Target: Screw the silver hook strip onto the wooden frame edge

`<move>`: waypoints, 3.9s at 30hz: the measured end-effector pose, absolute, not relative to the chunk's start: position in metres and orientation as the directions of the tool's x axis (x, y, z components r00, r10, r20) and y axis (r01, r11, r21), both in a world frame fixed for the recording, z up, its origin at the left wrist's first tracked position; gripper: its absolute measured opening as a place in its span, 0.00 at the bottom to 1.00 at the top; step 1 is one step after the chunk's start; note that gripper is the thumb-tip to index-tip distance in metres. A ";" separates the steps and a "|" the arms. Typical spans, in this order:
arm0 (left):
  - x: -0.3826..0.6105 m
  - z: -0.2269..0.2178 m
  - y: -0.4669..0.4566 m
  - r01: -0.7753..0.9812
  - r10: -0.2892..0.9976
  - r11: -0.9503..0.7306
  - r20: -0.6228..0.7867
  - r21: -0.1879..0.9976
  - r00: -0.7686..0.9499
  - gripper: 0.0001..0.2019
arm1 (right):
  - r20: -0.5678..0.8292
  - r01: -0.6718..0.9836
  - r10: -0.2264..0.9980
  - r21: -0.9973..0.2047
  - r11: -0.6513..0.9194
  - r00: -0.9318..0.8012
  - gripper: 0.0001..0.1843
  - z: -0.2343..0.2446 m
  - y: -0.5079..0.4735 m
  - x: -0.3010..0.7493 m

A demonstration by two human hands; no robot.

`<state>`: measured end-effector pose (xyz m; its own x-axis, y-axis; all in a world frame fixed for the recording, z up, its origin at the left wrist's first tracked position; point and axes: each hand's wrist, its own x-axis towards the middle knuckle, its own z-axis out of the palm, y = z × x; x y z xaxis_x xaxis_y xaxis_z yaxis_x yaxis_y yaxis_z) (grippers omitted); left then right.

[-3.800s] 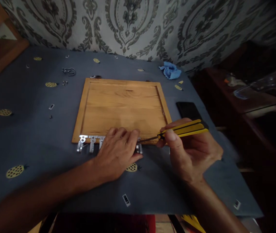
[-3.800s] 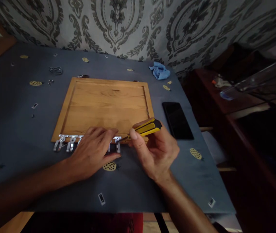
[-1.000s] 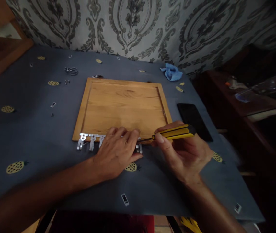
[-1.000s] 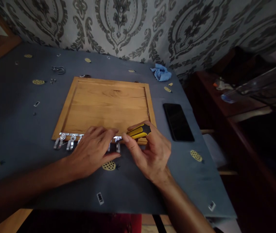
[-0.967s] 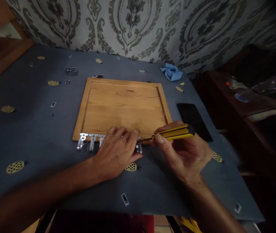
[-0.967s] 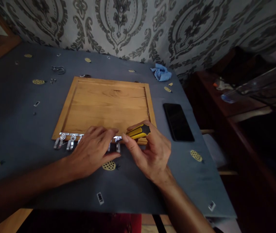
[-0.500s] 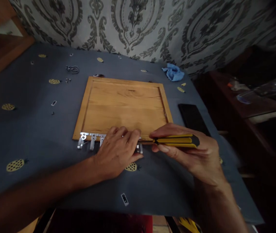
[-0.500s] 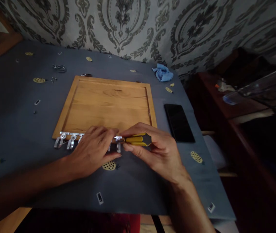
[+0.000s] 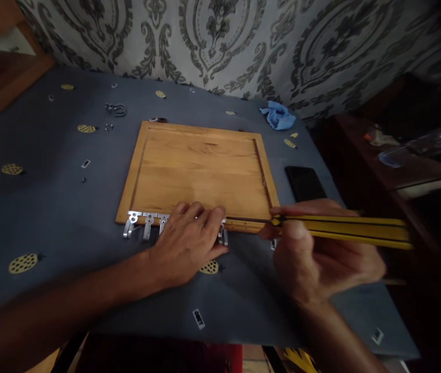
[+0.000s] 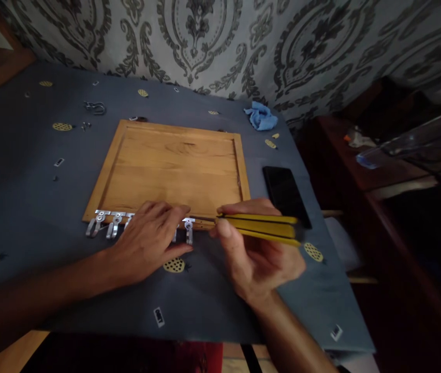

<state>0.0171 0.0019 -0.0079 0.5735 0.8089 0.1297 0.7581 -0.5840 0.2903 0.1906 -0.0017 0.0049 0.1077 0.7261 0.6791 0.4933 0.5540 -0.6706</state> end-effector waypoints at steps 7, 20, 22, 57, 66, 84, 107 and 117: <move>0.018 -0.008 0.002 0.765 0.812 -0.580 0.127 0.279 0.570 0.24 | 0.609 0.532 0.793 -0.678 0.507 0.020 0.02 0.006 0.001 0.195; 0.017 -0.008 0.002 0.763 0.809 -0.584 0.125 0.279 0.574 0.24 | 0.506 0.555 0.862 -0.710 0.433 -0.025 0.02 -0.001 0.002 0.195; 0.017 -0.008 0.002 0.760 0.808 -0.586 0.129 0.281 0.576 0.23 | 0.508 0.534 0.860 -0.714 0.453 -0.049 0.02 -0.004 0.003 0.195; 0.017 -0.010 0.001 0.759 0.809 -0.585 0.131 0.286 0.574 0.23 | 0.666 0.539 0.745 -0.640 0.548 0.034 0.07 0.003 -0.002 0.194; 0.017 -0.009 0.002 0.761 0.812 -0.578 0.115 0.294 0.572 0.22 | 0.496 0.571 0.866 -0.695 0.437 -0.060 0.08 0.001 0.002 0.195; 0.017 -0.008 0.002 0.751 0.809 -0.581 0.122 0.314 0.574 0.21 | 0.288 0.311 0.903 -0.868 0.387 -0.318 0.01 0.018 0.013 0.201; 0.017 -0.009 0.002 0.755 0.810 -0.582 0.134 0.302 0.570 0.22 | 0.449 0.508 0.880 -0.728 0.460 -0.153 0.06 0.004 0.005 0.188; 0.018 -0.009 0.001 0.762 0.807 -0.587 0.131 0.274 0.575 0.22 | 0.444 0.359 0.896 -0.837 0.412 0.007 0.01 0.006 0.002 0.194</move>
<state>0.0176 0.0015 -0.0089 0.5754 0.8074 0.1306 0.7616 -0.5872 0.2741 0.1938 0.0022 0.0063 0.0066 0.8961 0.4437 0.3593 0.4120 -0.8373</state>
